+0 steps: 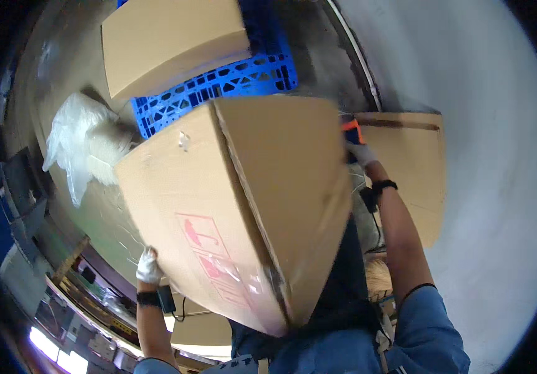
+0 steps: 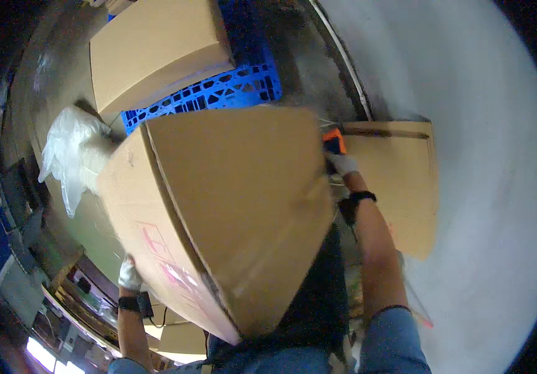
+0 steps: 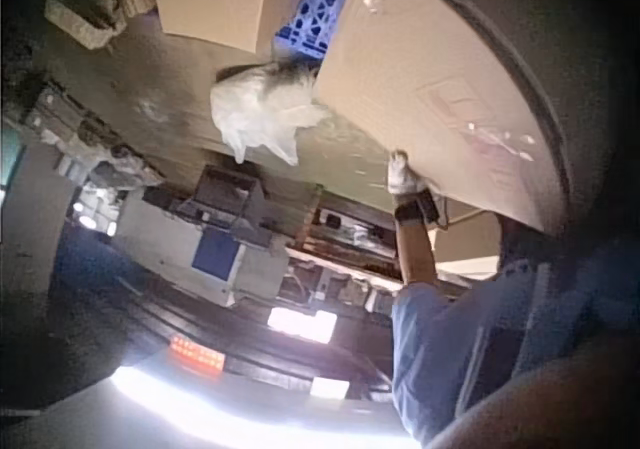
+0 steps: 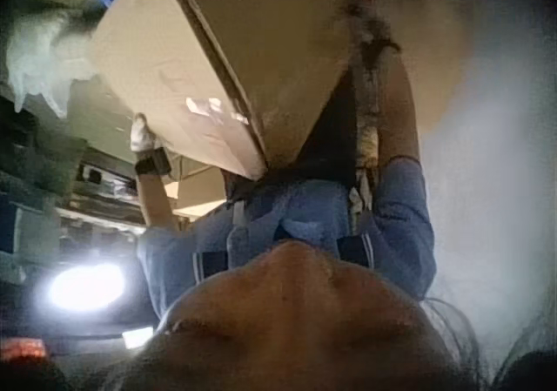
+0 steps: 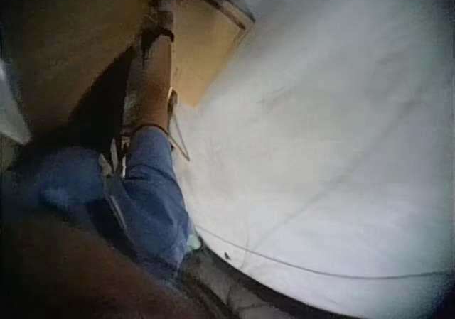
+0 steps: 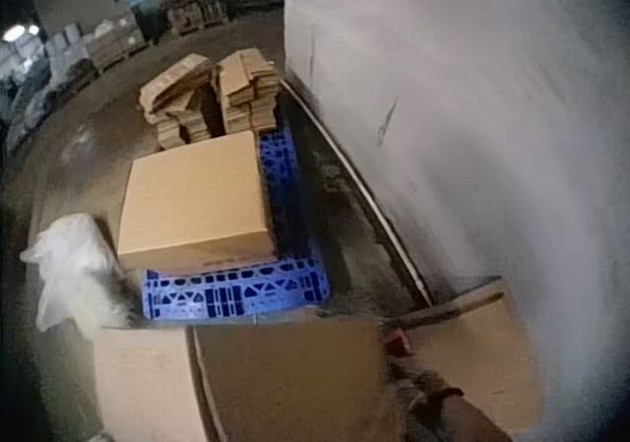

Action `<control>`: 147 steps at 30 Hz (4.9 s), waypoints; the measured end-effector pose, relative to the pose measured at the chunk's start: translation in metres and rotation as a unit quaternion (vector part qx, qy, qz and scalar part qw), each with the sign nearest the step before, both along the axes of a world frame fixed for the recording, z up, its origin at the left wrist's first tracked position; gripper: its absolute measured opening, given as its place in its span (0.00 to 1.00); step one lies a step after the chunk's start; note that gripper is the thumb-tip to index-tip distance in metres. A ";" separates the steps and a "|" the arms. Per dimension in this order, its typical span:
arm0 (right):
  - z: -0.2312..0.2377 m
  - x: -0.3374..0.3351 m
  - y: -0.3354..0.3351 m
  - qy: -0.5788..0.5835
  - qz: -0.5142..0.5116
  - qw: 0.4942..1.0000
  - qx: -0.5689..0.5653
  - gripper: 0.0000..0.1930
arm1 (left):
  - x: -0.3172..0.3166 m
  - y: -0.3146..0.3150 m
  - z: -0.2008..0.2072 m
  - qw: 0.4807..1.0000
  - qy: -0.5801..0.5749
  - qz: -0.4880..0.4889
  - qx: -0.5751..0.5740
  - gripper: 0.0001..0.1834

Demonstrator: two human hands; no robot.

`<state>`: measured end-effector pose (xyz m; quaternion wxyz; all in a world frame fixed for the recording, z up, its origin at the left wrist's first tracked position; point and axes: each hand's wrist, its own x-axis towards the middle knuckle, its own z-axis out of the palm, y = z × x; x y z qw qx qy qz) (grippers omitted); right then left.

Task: Pack metal cylinders into a cardboard box, tape the box shut, and place it on a pallet.

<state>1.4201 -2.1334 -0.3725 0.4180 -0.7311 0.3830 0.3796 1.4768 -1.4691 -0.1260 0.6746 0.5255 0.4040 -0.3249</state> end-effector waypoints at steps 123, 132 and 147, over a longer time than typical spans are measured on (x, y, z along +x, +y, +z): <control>0.383 -0.550 2.144 -0.152 0.965 0.076 0.201 0.20 | -1.048 1.325 0.156 0.534 0.411 0.394 0.625 0.11; 0.436 -0.668 2.199 -0.096 0.959 0.040 0.264 0.20 | -1.011 1.435 0.269 0.512 0.261 0.372 0.729 0.17; 0.496 -0.798 2.404 0.366 0.684 0.449 0.442 0.16 | -1.156 1.726 0.409 0.402 0.133 0.414 0.806 0.22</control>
